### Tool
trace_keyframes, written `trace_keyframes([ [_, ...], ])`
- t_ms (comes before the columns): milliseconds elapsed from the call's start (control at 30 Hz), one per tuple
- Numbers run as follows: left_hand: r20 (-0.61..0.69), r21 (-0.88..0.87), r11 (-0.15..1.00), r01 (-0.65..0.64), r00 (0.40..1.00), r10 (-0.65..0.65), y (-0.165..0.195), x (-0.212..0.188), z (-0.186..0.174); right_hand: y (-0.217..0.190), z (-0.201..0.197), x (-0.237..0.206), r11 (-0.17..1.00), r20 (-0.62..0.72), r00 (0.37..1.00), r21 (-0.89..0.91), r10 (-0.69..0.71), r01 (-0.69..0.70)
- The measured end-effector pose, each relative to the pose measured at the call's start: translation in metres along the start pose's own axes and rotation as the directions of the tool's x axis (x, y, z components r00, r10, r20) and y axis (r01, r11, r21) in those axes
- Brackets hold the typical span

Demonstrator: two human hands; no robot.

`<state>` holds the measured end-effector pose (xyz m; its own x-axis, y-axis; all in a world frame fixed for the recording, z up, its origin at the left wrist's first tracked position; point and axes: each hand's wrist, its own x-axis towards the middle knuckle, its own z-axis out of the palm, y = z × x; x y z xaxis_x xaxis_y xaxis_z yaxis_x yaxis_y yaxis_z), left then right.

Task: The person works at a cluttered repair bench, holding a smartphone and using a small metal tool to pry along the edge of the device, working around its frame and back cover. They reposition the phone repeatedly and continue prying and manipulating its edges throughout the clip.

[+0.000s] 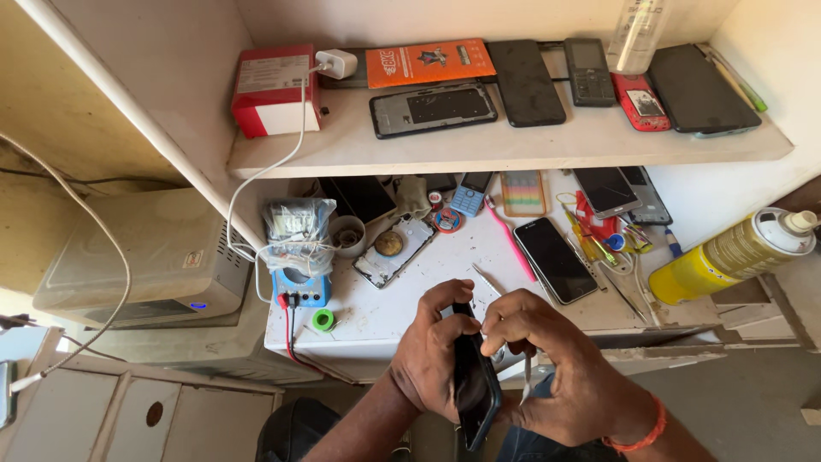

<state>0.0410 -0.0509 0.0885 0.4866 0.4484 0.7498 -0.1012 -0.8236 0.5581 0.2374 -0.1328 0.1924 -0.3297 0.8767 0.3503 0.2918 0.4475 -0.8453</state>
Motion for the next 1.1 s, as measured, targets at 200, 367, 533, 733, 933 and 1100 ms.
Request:
trace_keyframes([
  [200,0.034,0.043,0.999,-0.020,0.999,0.018,0.014,0.008,-0.007,-0.011,-0.005,0.001,0.992,0.071,0.990,-0.031,-0.121,0.123],
  [367,0.084,-0.011,1.000,-0.013,0.996,0.014,0.020,0.018,-0.011,0.000,-0.009,0.006,0.988,0.090,0.984,-0.020,-0.154,0.156],
  [533,0.082,-0.152,0.984,0.092,0.993,-0.080,0.015,0.018,-0.004,0.032,-0.007,0.014,0.976,0.068,0.998,0.218,-0.004,-0.010],
  [733,0.117,-0.161,0.927,0.340,0.939,-0.324,0.002,0.007,-0.001,0.064,-0.005,0.027,0.969,-0.001,0.993,0.221,0.117,-0.114],
  [933,0.207,-0.256,0.869,0.424,0.902,-0.379,-0.004,0.005,-0.006,0.072,-0.006,0.030,0.977,0.022,0.991,0.170,0.129,-0.131],
  [1100,0.237,-0.320,0.787,0.528,0.849,-0.473,-0.003,0.008,-0.005,0.075,0.001,0.031,0.964,-0.056,0.981,0.204,0.185,-0.171],
])
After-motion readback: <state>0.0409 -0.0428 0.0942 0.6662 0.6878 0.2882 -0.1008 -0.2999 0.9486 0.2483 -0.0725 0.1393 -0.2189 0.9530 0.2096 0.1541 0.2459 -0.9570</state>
